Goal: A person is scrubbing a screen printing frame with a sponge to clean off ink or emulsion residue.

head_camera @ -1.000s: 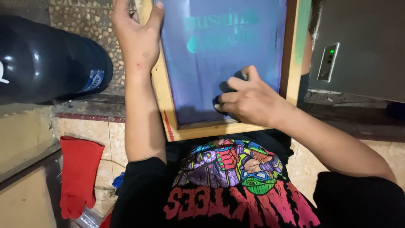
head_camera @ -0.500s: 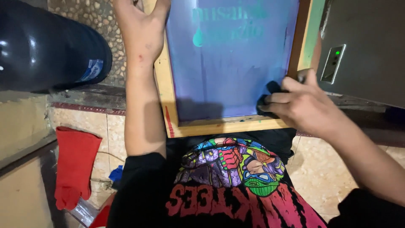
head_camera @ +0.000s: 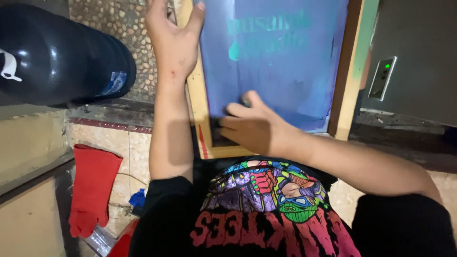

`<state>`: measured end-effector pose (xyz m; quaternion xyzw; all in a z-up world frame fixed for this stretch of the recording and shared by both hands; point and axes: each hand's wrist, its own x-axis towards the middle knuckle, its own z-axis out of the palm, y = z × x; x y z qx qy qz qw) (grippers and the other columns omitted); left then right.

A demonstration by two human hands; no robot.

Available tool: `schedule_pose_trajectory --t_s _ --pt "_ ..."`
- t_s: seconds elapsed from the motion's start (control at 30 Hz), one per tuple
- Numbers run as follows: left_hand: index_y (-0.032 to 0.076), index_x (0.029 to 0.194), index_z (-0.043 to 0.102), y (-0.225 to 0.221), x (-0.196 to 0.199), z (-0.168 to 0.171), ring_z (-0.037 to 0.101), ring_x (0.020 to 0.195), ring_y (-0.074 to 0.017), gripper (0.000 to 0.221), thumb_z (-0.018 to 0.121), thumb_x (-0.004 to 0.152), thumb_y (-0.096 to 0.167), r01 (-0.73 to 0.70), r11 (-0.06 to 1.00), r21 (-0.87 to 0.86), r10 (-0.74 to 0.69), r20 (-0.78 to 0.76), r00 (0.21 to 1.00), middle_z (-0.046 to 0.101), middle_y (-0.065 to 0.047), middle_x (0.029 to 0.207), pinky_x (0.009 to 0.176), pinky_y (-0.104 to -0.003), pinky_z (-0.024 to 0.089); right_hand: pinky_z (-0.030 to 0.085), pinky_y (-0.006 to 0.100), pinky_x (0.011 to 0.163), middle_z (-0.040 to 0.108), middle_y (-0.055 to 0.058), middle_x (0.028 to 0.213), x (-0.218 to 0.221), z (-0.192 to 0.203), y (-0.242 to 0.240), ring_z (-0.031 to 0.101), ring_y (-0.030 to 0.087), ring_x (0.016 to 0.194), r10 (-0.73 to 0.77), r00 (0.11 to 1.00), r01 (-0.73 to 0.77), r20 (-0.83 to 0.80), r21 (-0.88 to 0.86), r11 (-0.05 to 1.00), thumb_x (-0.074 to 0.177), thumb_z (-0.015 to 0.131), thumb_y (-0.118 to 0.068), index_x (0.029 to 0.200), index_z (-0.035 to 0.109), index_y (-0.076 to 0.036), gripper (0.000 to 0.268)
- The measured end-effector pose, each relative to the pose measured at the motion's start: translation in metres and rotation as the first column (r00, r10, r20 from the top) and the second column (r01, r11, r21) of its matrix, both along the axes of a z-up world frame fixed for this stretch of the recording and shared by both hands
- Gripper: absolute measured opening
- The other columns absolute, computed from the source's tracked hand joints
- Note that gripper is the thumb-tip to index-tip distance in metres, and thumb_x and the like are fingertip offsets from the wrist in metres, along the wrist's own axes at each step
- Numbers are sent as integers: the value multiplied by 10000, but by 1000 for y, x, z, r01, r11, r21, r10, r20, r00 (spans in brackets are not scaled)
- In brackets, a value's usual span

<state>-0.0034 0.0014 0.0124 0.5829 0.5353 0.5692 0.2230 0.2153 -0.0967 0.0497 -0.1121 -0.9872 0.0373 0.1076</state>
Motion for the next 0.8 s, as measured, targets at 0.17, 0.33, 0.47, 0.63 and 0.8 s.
schedule_pose_trajectory --t_s 0.17,0.33,0.47,0.63,0.8 --pt "74 1376 584 -4 -5 -2 536 1398 -305 405 769 1021 10 20 998 -62 -20 -9 1000 562 -126 1413 1206 -416 463 360 458 792 686 -82 974 65 7 -10 501 221 945 -250 966 257 61 -176 950 805 736 -166 1062 729 -194 259" --pt "34 1408 560 0 -5 -5 520 1411 -312 516 814 964 -26 -48 996 -81 41 -81 996 562 -156 1443 1240 -399 391 372 430 827 737 -87 945 105 18 -28 529 238 925 -527 822 555 218 -90 827 818 767 -248 1029 764 -244 212" --pt "53 1519 468 -3 -6 -8 449 1513 -285 585 783 1033 -29 11 991 -132 -12 -7 1000 483 -135 1544 1312 -368 361 475 532 1008 761 -77 1006 125 3 -17 661 275 1124 -793 566 741 227 283 609 897 749 -364 1079 739 -273 204" --pt "113 1585 369 -5 -2 -7 472 1505 -287 674 762 1052 -16 21 987 -156 -21 2 1000 476 -138 1524 1308 -359 390 357 452 905 787 0 993 119 -15 38 570 259 991 -798 599 766 -57 329 552 990 793 -260 1021 721 -175 116" --pt "167 1618 317 -6 -3 -6 548 1425 -230 720 747 1069 -13 55 982 -180 -45 60 997 518 -107 1427 1220 -296 449 372 564 920 694 60 965 106 -29 116 552 332 1037 -827 552 791 -105 379 480 1037 800 -318 971 664 -132 239"
